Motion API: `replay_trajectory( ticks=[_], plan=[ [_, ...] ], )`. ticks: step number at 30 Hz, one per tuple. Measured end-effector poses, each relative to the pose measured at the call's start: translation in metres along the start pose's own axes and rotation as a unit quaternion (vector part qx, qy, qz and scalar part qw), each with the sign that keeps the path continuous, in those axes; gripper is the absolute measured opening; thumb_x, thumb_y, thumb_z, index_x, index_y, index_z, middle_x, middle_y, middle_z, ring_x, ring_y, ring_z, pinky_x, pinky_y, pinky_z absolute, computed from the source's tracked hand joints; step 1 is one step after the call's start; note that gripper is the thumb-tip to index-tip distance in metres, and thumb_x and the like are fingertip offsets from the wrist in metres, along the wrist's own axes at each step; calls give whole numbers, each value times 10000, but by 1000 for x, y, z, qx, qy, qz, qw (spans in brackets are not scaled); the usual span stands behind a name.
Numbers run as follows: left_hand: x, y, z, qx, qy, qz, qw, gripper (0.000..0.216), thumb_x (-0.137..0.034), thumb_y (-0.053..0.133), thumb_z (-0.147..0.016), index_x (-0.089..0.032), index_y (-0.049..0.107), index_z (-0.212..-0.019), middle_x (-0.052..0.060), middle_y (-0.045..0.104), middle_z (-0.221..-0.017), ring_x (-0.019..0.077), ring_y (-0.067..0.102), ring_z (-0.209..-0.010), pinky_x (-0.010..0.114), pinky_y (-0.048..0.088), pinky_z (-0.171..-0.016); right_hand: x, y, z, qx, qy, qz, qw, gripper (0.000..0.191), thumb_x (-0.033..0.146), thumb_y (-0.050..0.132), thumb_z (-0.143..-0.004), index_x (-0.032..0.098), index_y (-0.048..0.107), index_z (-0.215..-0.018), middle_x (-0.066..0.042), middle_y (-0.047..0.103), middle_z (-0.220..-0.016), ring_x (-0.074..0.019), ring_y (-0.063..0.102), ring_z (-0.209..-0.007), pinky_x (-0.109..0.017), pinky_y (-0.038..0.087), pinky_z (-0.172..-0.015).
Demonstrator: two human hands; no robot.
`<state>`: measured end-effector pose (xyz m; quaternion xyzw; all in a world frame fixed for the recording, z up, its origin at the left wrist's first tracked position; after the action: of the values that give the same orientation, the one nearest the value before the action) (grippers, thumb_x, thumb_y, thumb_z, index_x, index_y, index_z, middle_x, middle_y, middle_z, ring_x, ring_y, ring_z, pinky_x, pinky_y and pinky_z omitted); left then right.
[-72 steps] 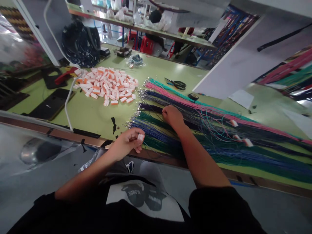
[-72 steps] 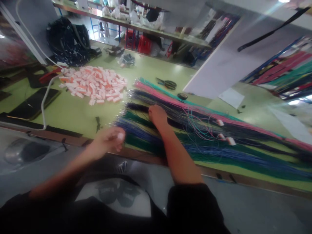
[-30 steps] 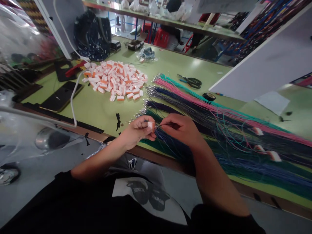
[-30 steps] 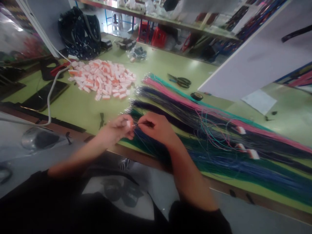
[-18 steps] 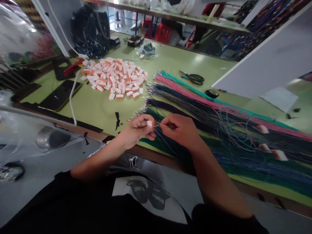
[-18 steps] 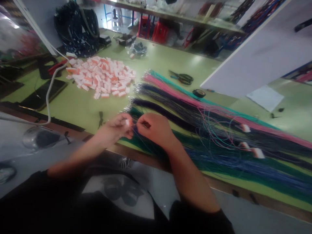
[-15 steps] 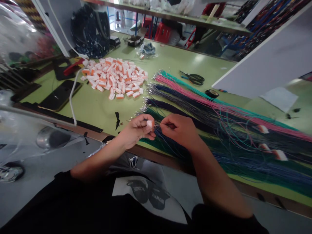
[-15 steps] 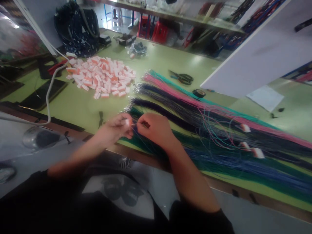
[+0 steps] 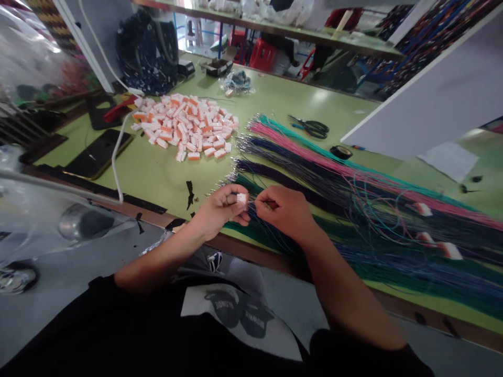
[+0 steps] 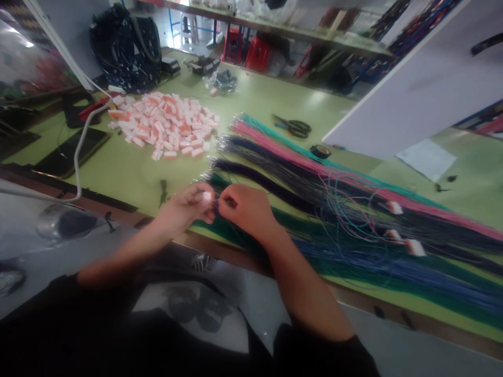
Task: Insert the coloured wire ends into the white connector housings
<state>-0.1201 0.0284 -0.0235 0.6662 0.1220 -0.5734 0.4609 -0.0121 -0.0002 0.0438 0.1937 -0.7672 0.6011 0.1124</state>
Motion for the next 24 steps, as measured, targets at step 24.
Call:
replay_trajectory(
  ticks=[24],
  plan=[
    [1, -2, -2, -6, 2, 5, 1000, 261, -178, 680, -672, -159, 518, -876, -50, 596, -594, 87, 604, -497, 189, 508, -488, 1, 9, -3, 42, -9, -184, 982, 91, 177, 481, -669, 176, 526, -589, 41, 518, -544, -65, 414, -502, -198, 316, -508]
  ],
)
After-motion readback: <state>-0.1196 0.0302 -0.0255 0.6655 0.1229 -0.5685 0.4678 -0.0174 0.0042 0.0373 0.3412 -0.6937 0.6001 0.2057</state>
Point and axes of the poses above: each hand's wrist, its own z-axis away from the middle knuckle, its own y-axis out of the palm, x = y × z, the point moved 7 cm from there along -z, towards the middle knuckle
